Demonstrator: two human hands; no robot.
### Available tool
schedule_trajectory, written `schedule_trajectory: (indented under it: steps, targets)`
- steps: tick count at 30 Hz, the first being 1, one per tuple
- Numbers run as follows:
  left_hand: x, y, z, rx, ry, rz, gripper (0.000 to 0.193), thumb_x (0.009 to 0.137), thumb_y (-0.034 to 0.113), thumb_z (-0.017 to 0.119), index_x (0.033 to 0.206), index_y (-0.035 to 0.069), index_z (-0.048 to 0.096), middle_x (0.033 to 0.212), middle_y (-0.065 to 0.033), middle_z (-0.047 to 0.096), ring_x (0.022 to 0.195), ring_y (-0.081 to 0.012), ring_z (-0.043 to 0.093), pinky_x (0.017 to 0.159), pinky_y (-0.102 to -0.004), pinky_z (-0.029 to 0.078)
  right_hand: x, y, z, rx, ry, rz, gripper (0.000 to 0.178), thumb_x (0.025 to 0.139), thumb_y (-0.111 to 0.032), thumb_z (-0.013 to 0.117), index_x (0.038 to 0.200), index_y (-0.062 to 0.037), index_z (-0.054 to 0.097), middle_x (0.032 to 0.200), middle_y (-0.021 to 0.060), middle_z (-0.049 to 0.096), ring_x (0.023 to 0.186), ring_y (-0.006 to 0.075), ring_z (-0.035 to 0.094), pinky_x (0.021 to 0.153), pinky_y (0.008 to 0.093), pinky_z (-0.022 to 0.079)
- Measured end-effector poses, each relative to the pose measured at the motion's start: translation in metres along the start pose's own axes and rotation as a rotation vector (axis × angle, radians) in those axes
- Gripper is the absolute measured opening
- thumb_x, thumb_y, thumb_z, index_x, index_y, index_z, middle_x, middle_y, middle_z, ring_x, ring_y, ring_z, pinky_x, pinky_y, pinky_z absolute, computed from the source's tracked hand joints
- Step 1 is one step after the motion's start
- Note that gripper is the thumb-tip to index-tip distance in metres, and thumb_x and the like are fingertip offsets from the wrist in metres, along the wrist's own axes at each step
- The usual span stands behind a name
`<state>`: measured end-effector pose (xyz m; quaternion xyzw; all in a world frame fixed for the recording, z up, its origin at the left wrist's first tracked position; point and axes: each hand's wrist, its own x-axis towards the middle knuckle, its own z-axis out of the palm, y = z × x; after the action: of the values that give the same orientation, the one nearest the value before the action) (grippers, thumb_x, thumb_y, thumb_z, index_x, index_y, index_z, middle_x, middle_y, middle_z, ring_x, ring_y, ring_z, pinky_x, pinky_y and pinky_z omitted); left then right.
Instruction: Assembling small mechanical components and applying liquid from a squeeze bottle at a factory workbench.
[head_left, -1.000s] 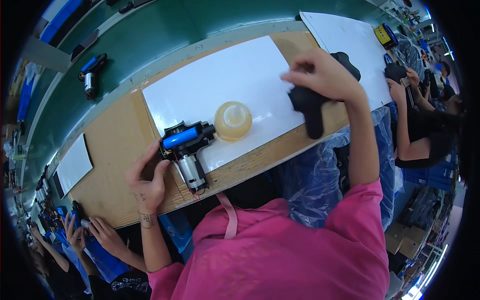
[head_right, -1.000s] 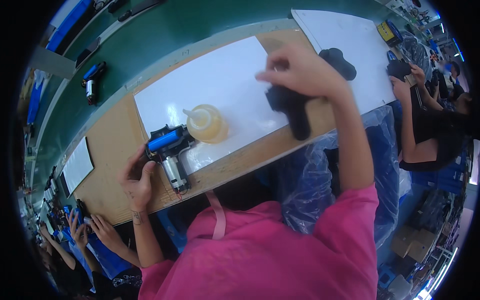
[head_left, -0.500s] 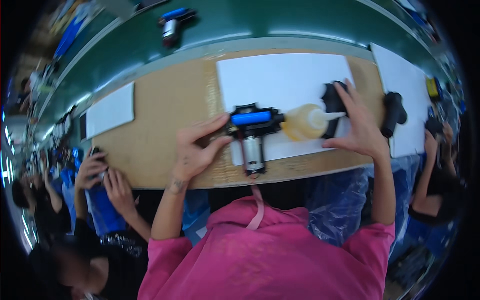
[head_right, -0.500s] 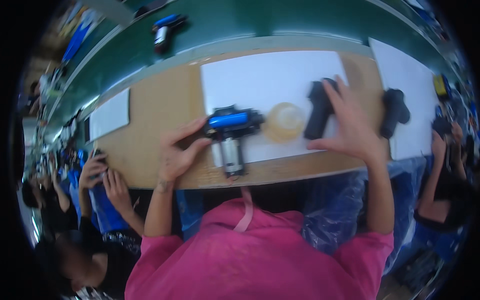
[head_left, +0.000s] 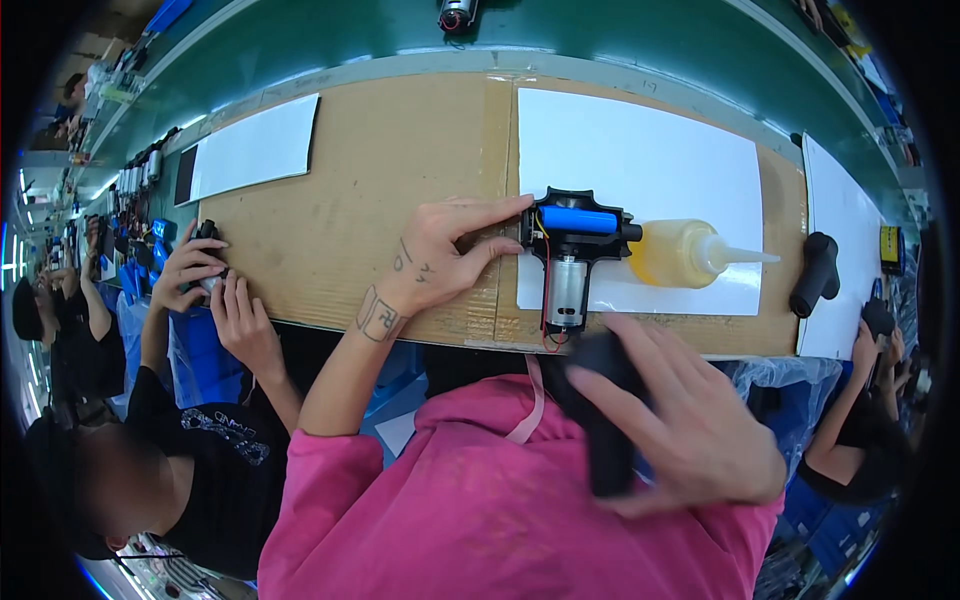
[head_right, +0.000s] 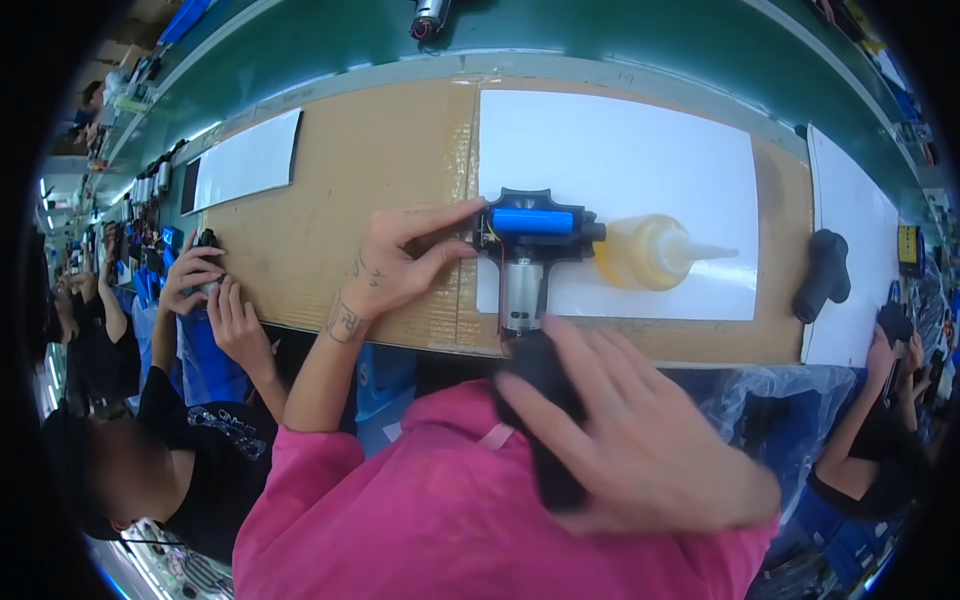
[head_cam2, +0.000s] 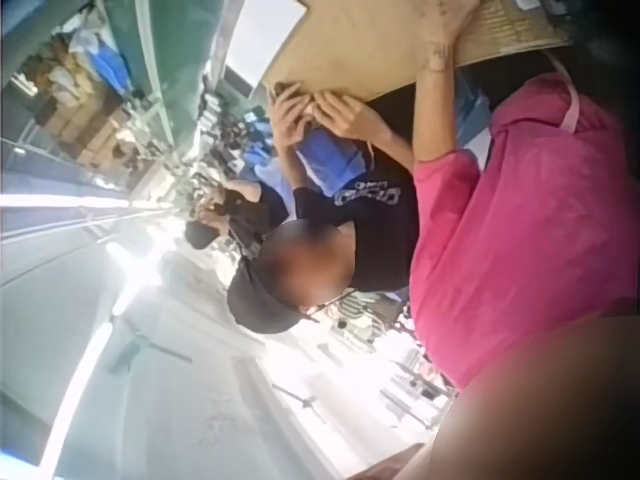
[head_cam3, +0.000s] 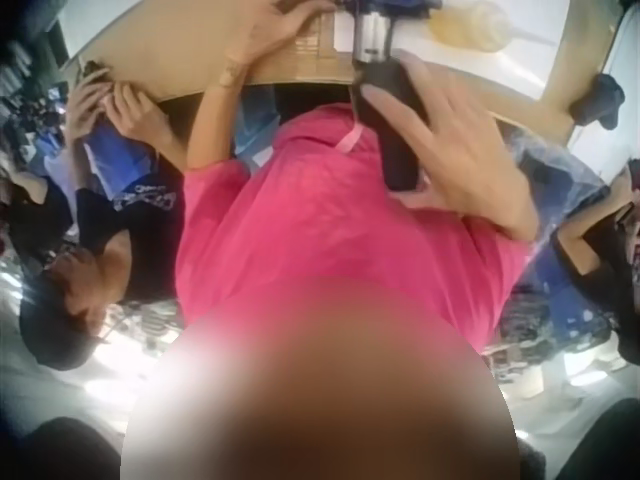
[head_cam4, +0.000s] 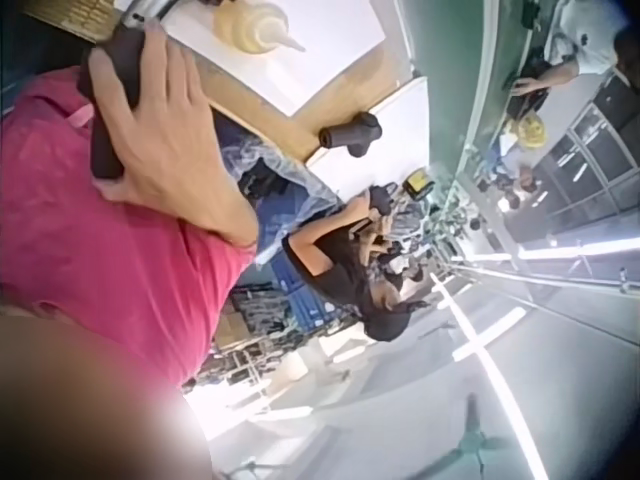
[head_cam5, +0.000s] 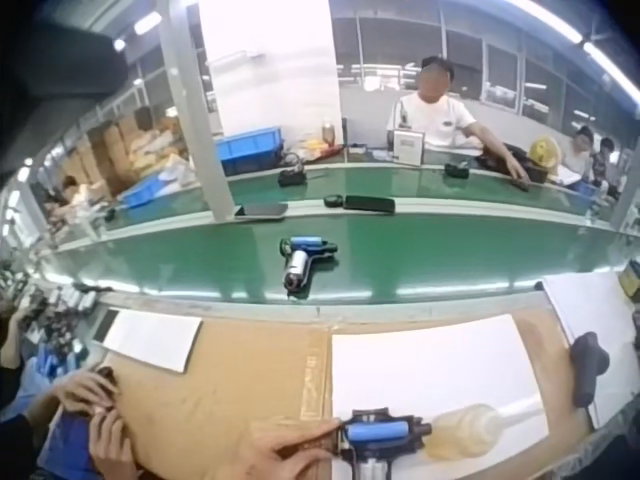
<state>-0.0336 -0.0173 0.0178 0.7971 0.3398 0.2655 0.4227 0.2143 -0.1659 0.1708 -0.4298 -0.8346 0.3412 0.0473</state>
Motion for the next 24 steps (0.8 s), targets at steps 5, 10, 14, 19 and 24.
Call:
schedule_trajectory:
  steps: [5,10,14,19,24]
  targets:
    - [0.013,-0.009,-0.004,-0.007,-0.018,0.094,0.046,0.082,0.009,0.082,0.127,0.012,0.074,0.101,-0.0158,0.076,0.082,-0.0305,0.071,0.075,-0.0374,0.056,0.067,0.039,0.029,-0.202,0.318,0.110,0.108,0.058,-0.037,0.095,0.149,-0.0059,0.044,0.155,0.0333,0.034,0.132,0.0539,0.046,0.110,0.0547,0.043]
    - [0.027,-0.007,-0.016,0.001,-0.124,0.099,0.045,0.082,0.014,0.083,0.126,0.012,0.075,0.099,-0.0146,0.075,0.085,-0.0302,0.070,0.077,-0.0368,0.055,0.074,0.046,0.023,-0.247,0.265,0.245,0.117,0.056,-0.035,0.097,0.153,-0.0054,0.040,0.157,0.0317,0.032,0.136,0.0513,0.044,0.111,0.0532,0.042]
    - [0.031,-0.015,-0.016,-0.009,-0.156,0.135,0.048,0.078,0.005,0.084,0.124,0.011,0.076,0.094,-0.0114,0.074,0.081,-0.0240,0.069,0.071,-0.0326,0.053,0.074,0.045,0.027,-0.247,0.239,0.286,0.119,0.055,-0.034,0.097,0.155,-0.0062,0.039,0.158,0.0311,0.032,0.137,0.0511,0.043,0.111,0.0534,0.042]
    - [0.029,-0.022,-0.011,-0.060,-0.142,0.145,0.046,0.078,0.003,0.084,0.123,0.011,0.076,0.096,-0.0113,0.075,0.079,-0.0244,0.069,0.070,-0.0323,0.053,0.077,0.042,0.019,-0.241,0.153,0.270,0.117,0.058,-0.030,0.097,0.156,-0.0039,0.039,0.156,0.0372,0.032,0.135,0.0562,0.044,0.115,0.0549,0.040]
    - [0.030,-0.028,-0.005,-0.031,-0.081,0.247,0.045,0.078,0.001,0.083,0.122,0.009,0.076,0.098,-0.0085,0.075,0.076,-0.0161,0.068,0.062,-0.0272,0.050,0.082,0.036,0.024,-0.330,0.111,0.379,0.128,0.047,-0.026,0.097,0.159,-0.0071,0.038,0.161,0.0328,0.029,0.135,0.0538,0.047,0.110,0.0532,0.044]
